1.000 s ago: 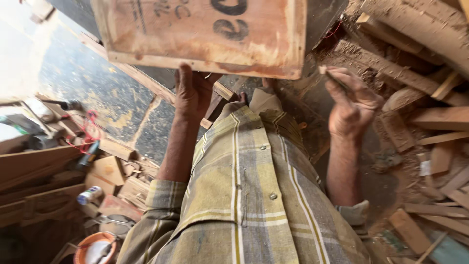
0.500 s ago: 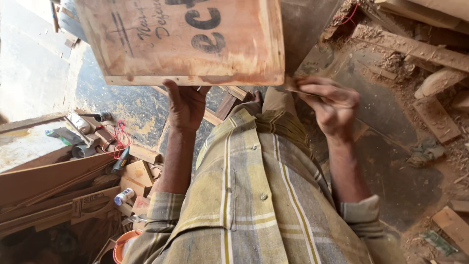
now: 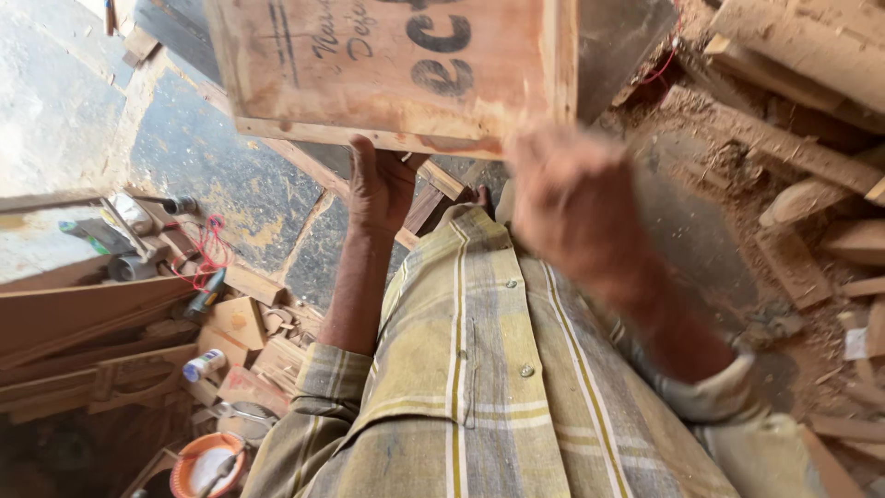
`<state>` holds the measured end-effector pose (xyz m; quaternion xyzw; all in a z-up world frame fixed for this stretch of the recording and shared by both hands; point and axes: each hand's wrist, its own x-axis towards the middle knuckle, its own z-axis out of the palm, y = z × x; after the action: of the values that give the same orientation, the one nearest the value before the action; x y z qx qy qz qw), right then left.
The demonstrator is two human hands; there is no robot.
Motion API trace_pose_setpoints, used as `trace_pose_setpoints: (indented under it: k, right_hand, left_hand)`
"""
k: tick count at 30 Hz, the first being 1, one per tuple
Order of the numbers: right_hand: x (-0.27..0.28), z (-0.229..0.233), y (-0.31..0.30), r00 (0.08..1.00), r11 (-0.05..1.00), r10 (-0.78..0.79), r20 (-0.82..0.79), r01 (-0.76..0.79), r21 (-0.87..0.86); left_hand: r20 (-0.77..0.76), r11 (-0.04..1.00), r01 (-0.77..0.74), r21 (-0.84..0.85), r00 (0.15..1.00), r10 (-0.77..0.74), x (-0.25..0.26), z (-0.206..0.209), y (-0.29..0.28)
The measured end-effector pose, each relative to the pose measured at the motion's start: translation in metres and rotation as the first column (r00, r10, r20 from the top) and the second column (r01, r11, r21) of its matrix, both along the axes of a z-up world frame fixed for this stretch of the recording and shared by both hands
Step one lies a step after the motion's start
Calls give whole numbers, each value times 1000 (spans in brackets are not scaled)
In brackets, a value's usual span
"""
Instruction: The person sands a rectangular wooden box with a sanding block, working on the top surface, sides, and edges. The person rotates the box to access different areas and continues sanding until the end of the clip.
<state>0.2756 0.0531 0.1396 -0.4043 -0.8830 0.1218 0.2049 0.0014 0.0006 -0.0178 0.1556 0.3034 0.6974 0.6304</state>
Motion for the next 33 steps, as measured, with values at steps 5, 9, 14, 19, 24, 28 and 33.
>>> trace_pose_setpoints:
  k: [5,9,14,19,24,28,33]
  right_hand:
    - [-20,29,-21,997,995,74,-22,-72,72]
    - [3,56,14,995,976,-63,81,44,213]
    - [-18,22,25,995,987,-89,42,82,139]
    - [-88,-13,-18,996,986,84,-14,-81,145]
    - [-93,41,1,957,952,265,-118,-241,188]
    - [-116,57,48,861,866,484,-156,-445,229]
    - [-149,41,96,763,742,641,85,-644,189]
  left_hand:
    - [47,999,-52,13,998,51,12,-26,2]
    - [22,996,56,68,998,-58,16,-18,-6]
    - [55,977,175,121,982,-183,17,16,-11]
    - [324,983,167,74,929,-182,29,21,-16]
    - [483,982,159,-101,871,-91,36,35,-5]
    - [495,981,194,7,852,-172,41,41,-15]
    - [464,976,191,101,859,-216,34,37,-5]
